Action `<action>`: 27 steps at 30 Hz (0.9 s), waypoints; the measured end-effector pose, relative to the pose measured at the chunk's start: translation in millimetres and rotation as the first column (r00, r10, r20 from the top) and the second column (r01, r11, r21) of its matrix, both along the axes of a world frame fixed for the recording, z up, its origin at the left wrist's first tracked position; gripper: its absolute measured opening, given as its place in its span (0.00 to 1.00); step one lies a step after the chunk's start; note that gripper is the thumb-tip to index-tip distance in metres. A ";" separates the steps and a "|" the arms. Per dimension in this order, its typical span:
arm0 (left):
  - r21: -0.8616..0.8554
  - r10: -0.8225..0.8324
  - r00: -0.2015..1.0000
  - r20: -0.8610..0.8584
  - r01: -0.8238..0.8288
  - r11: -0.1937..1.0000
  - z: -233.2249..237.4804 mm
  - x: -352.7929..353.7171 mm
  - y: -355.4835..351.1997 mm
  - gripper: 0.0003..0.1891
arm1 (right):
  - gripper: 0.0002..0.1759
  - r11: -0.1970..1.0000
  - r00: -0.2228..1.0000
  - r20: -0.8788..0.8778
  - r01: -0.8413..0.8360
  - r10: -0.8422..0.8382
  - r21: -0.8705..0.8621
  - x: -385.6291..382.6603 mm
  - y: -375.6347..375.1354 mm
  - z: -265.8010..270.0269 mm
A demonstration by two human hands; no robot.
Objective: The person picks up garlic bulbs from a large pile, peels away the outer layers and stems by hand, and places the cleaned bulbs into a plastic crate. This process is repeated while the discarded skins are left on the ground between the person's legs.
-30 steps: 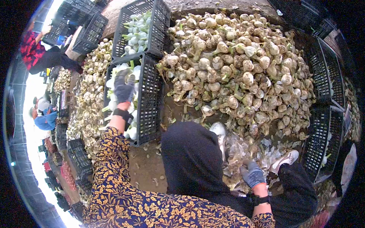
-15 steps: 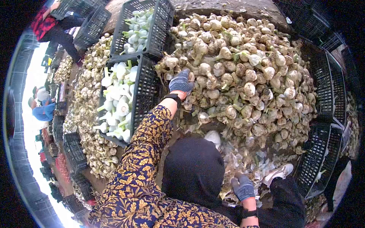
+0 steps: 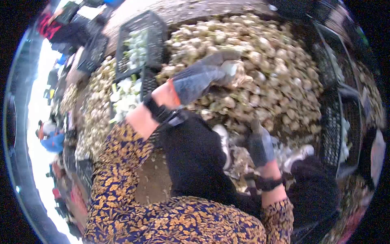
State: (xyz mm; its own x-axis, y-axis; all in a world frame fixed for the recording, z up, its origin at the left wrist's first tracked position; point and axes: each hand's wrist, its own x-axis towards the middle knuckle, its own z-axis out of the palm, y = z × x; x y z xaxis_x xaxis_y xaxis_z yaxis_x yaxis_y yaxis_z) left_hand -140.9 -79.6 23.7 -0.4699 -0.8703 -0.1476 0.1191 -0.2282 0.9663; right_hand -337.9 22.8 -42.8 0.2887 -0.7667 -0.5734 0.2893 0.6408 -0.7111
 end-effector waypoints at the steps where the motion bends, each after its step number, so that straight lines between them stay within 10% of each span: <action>1: 0.003 -0.027 0.998 -0.050 0.027 1.000 -3.2 -16.2 10.3 0.25 | 0.27 0.998 0.967 0.248 0.057 -0.062 0.028 -7.2 -2.7 1.2; 2: 0.011 -0.057 0.994 -0.098 0.058 0.998 -2.8 -31.6 23.7 0.25 | 0.29 0.992 0.868 0.481 0.112 -0.125 0.056 -14.0 -3.1 -1.3; 5: -0.091 -0.107 0.992 -0.072 0.101 0.991 -19.3 -66.7 60.6 0.23 | 0.22 0.919 0.823 0.413 0.326 -0.390 0.220 -13.6 -2.0 19.4; 6: -0.231 -0.070 0.997 -0.034 0.060 0.971 -32.1 -71.8 69.9 0.23 | 0.16 0.935 0.960 -0.192 0.132 -0.203 -0.329 -27.7 10.4 4.2; 8: -0.339 0.035 0.995 0.094 -0.002 0.941 -35.2 -86.1 89.5 0.21 | 0.12 0.933 0.898 0.254 0.340 -0.358 0.114 -41.3 15.5 1.6; 10: -0.444 0.173 0.967 0.189 -0.073 0.893 -63.5 -97.5 100.0 0.19 | 0.13 0.926 0.924 0.066 0.373 -0.376 0.053 -45.6 24.6 -2.9; 12: -0.413 0.244 0.955 0.169 -0.156 0.897 -72.4 -107.5 112.3 0.17 | 0.14 0.792 0.842 -0.470 -0.089 -0.264 -0.605 -49.8 30.8 -26.0; 13: -0.387 0.327 0.933 0.152 -0.248 0.888 -74.5 -110.0 114.6 0.15 | 0.20 0.460 0.499 -0.752 -0.595 -0.430 -0.658 -56.2 37.4 -12.2; 16: -0.467 0.381 0.907 0.178 -0.263 0.844 -91.6 -112.6 114.7 0.13 | 0.24 0.435 0.401 -0.800 -0.684 -0.446 -0.586 -62.4 38.9 -29.7; 18: -0.502 0.392 0.901 0.185 -0.256 0.826 -99.6 -111.9 116.7 0.13 | 0.24 0.656 0.569 -0.804 -0.544 -0.170 -0.523 -64.4 39.7 -36.7; 20: -0.459 0.386 0.914 0.127 -0.290 0.839 -106.0 -111.5 117.2 0.12 | 0.24 0.424 0.367 -0.835 -0.734 -0.409 -0.530 -65.7 39.9 -34.5; 24: -0.443 0.394 0.904 0.164 -0.290 0.848 -99.3 -108.1 118.5 0.14 | 0.21 0.595 0.610 -0.774 -0.562 -0.170 -0.575 -64.4 37.5 -43.0; 27: -0.400 0.417 0.886 0.202 -0.314 0.861 -103.3 -106.5 118.8 0.14 | 0.16 0.350 0.480 -0.782 -0.708 -0.398 -0.613 -61.3 38.0 -27.9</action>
